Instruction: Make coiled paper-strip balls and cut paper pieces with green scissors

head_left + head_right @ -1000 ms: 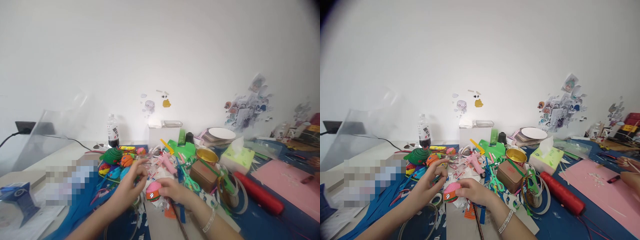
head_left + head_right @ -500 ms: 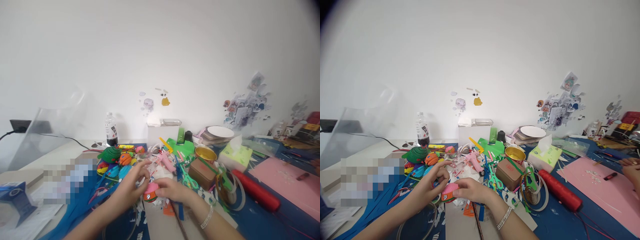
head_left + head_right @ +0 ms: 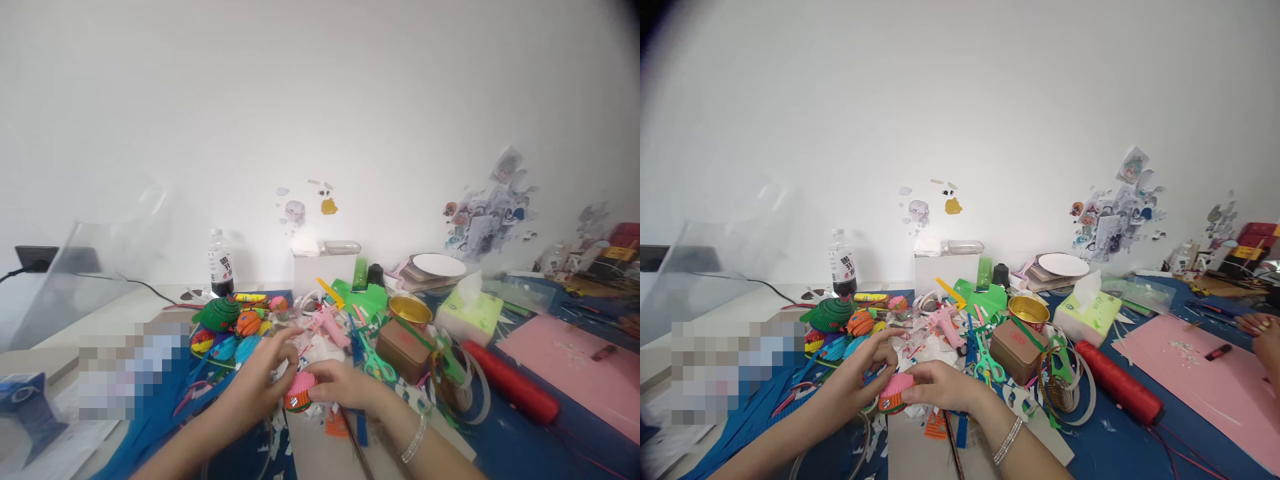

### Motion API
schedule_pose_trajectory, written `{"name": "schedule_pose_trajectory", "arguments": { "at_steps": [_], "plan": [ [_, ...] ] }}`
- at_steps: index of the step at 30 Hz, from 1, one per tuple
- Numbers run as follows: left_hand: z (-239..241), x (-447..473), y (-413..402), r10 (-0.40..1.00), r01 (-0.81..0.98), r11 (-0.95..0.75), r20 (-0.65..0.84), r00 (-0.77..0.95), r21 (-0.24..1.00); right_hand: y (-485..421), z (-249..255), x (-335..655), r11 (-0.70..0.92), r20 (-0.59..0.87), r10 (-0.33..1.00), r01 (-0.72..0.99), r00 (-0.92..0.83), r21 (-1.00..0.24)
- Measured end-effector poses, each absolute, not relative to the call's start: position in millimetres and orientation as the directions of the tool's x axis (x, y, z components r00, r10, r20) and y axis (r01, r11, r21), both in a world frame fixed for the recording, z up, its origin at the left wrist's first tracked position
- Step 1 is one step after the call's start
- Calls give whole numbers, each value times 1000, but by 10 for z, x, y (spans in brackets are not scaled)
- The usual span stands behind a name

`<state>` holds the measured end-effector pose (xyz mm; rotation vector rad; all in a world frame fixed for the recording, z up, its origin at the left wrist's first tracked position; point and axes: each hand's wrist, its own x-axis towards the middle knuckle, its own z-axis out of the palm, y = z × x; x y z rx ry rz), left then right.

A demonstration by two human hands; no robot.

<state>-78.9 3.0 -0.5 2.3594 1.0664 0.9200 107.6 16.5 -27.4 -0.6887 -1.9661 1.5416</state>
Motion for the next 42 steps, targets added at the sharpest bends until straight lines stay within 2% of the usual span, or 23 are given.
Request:
{"name": "schedule_pose_trajectory", "arguments": {
  "at_steps": [10, 18, 25, 35, 42],
  "plan": [
    [-30, -829, 55, 724, 507, -684, 408, 555, 524, 182, -294, 1082, 196, 95, 689, 59, -719, -979],
    [16, -897, 73, 769, 577, -639, 404, 495, 509, 195, -319, 1095, 230, 118, 685, 60, -719, -971],
    [93, -893, 77, 637, 615, -758, 444, 630, 216, 204, -329, 1093, 275, 113, 683, 111, -722, -955],
    [107, -869, 29, 588, 636, -769, 461, 665, 63, 202, -341, 1088, 300, 125, 716, 141, -686, -943],
    [88, -850, 37, 534, 670, -723, 481, 696, -167, 202, -351, 1059, 317, 155, 727, 126, -669, -940]
  ]
}}
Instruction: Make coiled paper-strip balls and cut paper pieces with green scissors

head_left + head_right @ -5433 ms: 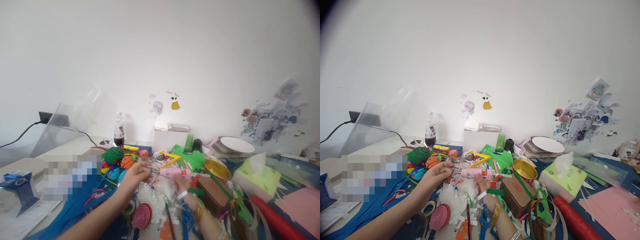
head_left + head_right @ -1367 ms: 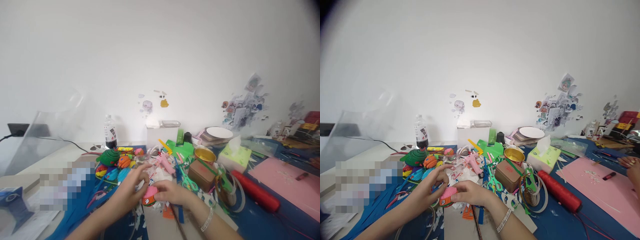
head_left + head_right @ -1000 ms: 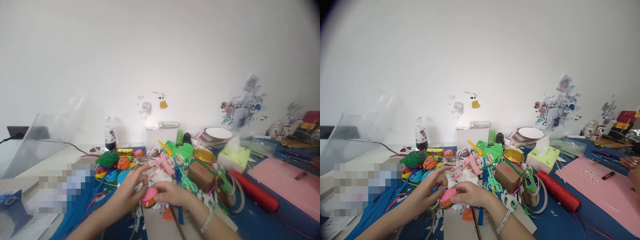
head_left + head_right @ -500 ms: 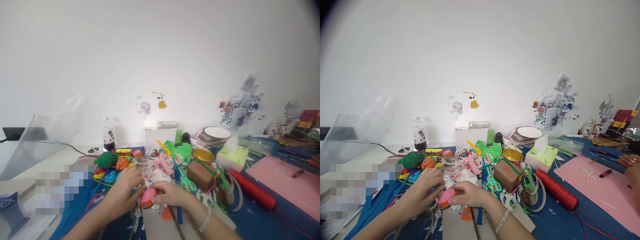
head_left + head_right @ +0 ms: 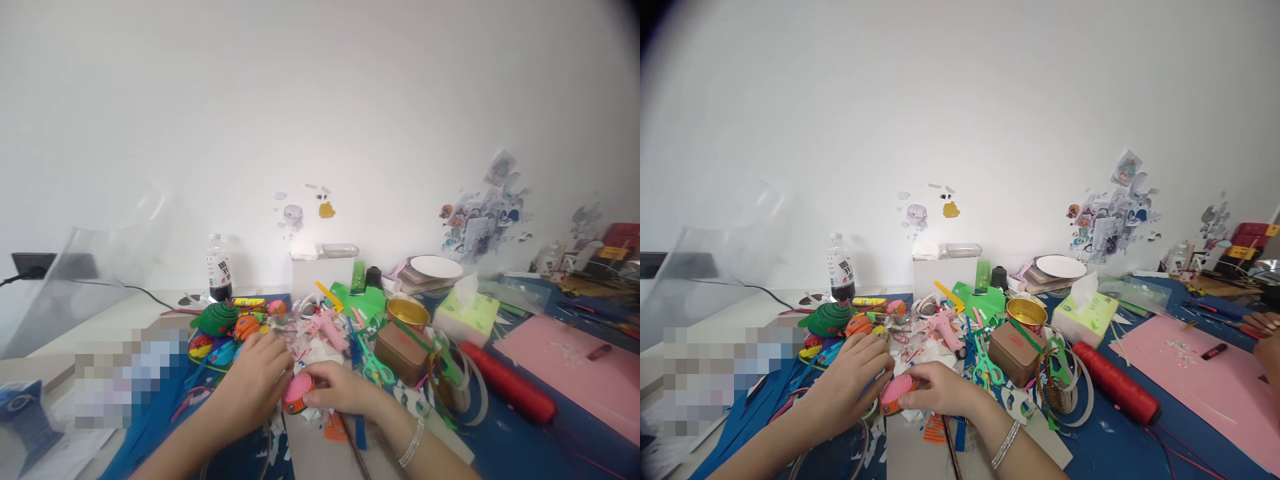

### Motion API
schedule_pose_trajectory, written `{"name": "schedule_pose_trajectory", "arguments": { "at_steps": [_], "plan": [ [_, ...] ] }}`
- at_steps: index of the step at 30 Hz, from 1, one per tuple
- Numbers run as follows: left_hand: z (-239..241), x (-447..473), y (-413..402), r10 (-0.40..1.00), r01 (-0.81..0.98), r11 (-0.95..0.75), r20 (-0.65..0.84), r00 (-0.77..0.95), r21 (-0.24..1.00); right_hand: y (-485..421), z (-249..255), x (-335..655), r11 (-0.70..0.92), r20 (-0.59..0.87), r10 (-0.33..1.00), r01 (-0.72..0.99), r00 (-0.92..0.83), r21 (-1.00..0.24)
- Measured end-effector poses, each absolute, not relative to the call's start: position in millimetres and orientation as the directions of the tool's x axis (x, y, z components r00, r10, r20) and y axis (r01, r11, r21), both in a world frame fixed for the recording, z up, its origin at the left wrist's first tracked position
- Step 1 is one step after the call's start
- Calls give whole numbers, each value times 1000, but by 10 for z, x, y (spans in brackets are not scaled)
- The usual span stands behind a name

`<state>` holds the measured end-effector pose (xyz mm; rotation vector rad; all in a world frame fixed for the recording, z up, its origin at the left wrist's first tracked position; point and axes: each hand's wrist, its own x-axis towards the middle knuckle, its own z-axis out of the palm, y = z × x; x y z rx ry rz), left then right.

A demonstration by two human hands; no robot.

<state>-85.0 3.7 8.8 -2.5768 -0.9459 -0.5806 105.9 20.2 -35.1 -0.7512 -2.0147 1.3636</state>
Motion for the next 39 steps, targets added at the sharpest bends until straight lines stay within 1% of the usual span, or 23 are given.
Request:
{"name": "schedule_pose_trajectory", "arguments": {
  "at_steps": [6, 10, 15, 21, 27, 35, 39],
  "plan": [
    [79, -830, 37, 541, 666, -715, 437, 719, -213, 218, -372, 1066, 343, 152, 731, 166, -665, -925],
    [45, -821, 50, 553, 668, -708, 409, 726, -229, 219, -377, 1070, 321, 128, 735, 176, -666, -931],
    [50, -809, 38, 561, 667, -717, 399, 725, -204, 209, -363, 1062, 331, 123, 734, 194, -668, -924],
    [67, -824, 24, 581, 689, -710, 433, 690, -145, 184, -317, 1067, 345, 126, 750, 222, -649, -912],
    [7, -821, 47, 565, 681, -705, 424, 708, -199, 181, -327, 1068, 342, 118, 753, 232, -647, -911],
    [-1, -810, 28, 560, 669, -724, 423, 713, -169, 202, -342, 1062, 362, 140, 742, 216, -656, -907],
    [-3, -805, 30, 559, 668, -729, 435, 706, -147, 190, -331, 1067, 348, 126, 746, 222, -653, -911]
  ]
}}
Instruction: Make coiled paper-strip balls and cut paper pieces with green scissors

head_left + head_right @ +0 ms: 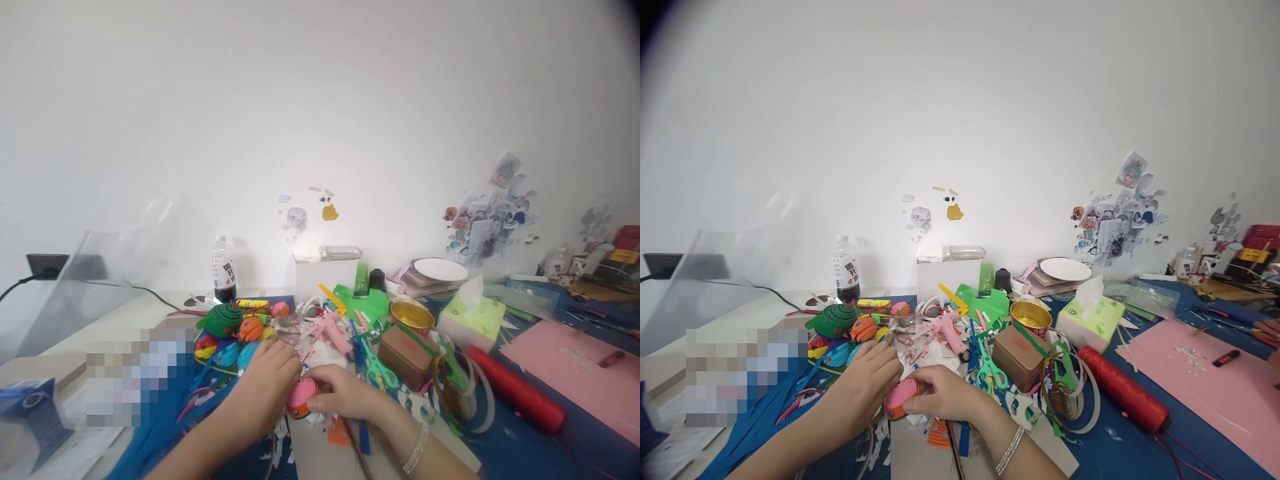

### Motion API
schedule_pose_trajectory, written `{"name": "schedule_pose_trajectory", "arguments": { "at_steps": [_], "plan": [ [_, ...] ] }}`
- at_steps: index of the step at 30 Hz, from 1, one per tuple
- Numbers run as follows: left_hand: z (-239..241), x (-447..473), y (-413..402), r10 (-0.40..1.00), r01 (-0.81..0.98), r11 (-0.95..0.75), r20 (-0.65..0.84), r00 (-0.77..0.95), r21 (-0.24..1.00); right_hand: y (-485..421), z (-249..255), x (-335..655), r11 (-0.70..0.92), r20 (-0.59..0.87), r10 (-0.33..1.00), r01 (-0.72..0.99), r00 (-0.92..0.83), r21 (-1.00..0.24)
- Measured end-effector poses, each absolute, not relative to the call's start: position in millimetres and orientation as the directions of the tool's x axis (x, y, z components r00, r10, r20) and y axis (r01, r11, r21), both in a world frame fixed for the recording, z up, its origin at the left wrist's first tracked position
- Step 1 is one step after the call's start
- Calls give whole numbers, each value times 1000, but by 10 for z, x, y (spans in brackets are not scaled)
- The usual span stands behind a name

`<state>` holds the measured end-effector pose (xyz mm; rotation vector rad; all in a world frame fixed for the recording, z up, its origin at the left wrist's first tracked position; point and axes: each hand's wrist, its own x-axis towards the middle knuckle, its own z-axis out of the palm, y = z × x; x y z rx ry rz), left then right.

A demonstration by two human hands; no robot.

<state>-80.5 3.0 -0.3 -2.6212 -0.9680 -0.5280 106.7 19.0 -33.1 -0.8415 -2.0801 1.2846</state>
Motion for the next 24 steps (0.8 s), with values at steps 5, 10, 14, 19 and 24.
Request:
{"name": "schedule_pose_trajectory", "arguments": {
  "at_steps": [5, 10, 14, 19, 24],
  "plan": [
    [23, -818, 58, 596, 702, -706, 454, 663, -98, 187, -332, 1071, 349, 127, 740, 216, -660, -912],
    [99, -841, 30, 588, 673, -738, 454, 670, -36, 186, -328, 1072, 345, 120, 741, 221, -661, -912],
    [131, -836, 0, 571, 643, -765, 421, 704, -38, 187, -326, 1075, 333, 106, 740, 224, -664, -916],
    [95, -839, 20, 585, 650, -759, 397, 707, -39, 199, -351, 1070, 350, 118, 741, 231, -661, -908],
    [76, -829, 45, 593, 656, -752, 372, 714, -61, 212, -370, 1071, 369, 134, 725, 216, -675, -904]
  ]
}}
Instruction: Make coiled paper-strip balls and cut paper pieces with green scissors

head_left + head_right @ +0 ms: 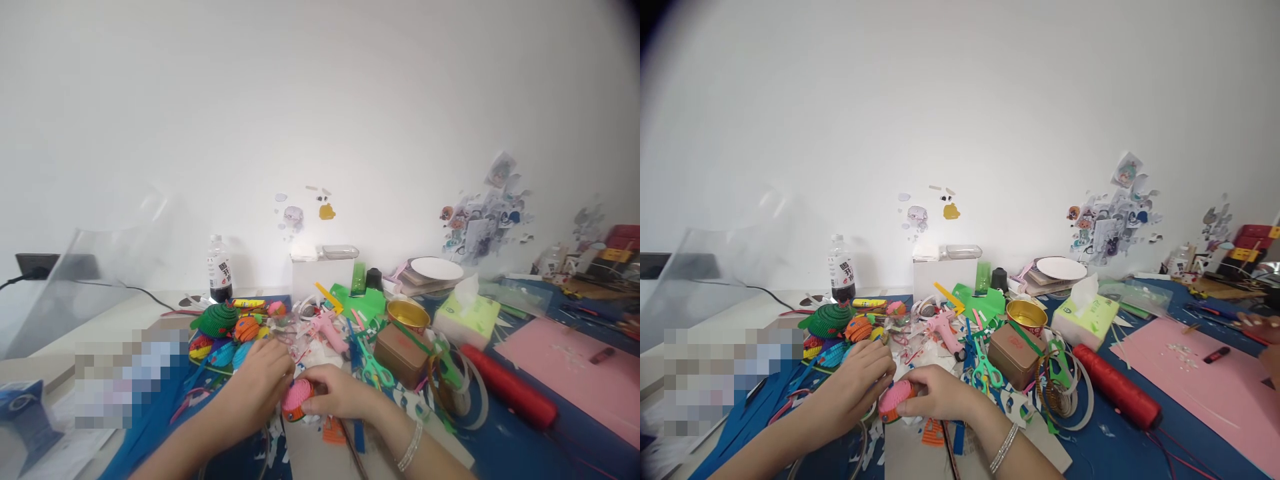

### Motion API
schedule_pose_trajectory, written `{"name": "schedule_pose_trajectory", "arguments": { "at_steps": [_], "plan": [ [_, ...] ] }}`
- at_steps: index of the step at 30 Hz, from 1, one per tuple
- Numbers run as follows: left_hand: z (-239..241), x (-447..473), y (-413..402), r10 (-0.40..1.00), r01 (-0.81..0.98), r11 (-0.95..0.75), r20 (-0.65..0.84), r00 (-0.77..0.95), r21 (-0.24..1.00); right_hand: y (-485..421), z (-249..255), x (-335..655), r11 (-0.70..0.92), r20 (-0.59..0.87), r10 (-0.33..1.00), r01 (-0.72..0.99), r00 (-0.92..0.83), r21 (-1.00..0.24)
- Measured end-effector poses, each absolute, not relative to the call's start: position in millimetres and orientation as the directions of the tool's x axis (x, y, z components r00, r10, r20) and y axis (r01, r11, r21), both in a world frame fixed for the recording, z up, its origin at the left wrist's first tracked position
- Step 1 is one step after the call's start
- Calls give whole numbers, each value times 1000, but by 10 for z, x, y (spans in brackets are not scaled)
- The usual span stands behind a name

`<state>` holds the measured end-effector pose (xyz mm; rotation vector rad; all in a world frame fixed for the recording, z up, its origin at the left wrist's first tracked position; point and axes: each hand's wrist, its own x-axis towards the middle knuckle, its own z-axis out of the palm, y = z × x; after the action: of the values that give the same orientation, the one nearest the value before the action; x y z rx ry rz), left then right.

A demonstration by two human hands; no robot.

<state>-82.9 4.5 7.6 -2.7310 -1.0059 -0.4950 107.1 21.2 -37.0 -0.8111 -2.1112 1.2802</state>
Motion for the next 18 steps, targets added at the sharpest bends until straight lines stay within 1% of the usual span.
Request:
{"name": "schedule_pose_trajectory", "arguments": {
  "at_steps": [6, 10, 14, 18],
  "plan": [
    [80, -834, 54, 603, 663, -748, 382, 700, -34, 199, -349, 1080, 377, 135, 730, 230, -670, -897],
    [73, -886, 78, 635, 680, -731, 418, 650, 53, 221, -400, 1069, 354, 173, 734, 152, -657, -923],
    [30, -953, 119, 660, 671, -724, 445, 605, 163, 253, -416, 1061, 369, 253, 775, 90, -580, -925],
    [-45, -965, 139, 662, 663, -725, 455, 596, 187, 258, -366, 1074, 404, 318, 771, 37, -552, -914]
  ]
}}
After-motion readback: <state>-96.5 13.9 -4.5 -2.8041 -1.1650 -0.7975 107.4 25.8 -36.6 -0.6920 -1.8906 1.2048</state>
